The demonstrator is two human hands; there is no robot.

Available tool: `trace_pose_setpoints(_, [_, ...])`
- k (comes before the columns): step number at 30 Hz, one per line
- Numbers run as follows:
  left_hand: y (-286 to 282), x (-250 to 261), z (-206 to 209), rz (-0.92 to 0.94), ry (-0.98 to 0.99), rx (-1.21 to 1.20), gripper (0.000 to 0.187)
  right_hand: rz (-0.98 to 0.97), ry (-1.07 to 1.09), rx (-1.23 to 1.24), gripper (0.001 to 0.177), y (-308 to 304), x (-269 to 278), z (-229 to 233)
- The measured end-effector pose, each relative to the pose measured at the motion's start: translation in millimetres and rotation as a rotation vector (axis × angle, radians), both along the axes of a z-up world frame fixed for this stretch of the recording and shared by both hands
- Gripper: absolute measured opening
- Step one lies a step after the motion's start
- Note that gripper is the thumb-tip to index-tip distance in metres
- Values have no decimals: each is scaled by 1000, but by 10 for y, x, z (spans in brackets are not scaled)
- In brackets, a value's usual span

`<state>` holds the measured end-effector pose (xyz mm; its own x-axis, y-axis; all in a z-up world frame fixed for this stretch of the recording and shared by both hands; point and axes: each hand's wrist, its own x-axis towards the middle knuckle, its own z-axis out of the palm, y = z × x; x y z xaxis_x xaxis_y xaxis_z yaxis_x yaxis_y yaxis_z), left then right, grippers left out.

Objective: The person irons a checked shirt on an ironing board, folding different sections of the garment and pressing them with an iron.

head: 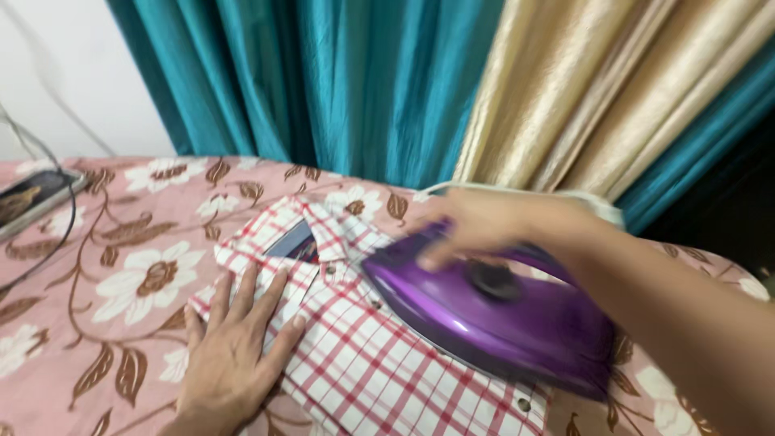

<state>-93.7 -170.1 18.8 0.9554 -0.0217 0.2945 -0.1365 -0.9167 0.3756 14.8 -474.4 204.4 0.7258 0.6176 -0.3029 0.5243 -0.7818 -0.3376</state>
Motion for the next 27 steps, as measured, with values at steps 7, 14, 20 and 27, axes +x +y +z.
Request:
trace_pose_setpoints(7, [-61, 5, 114, 11, 45, -5, 84, -382, -97, -248, 64, 20, -466, 21])
trace_pose_setpoints(14, [-40, 5, 99, 33, 83, -21, 85, -133, -134, 148, 58, 567, 839, -213])
trace_pose_setpoints(20, [4, 46, 6, 4, 22, -2, 81, -11, 44, 34, 60, 9, 315, -147])
trace_pose_setpoints(27, [-30, 24, 53, 2, 46, -34, 78, -609, 273, -52, 60, -842, -1341, 218])
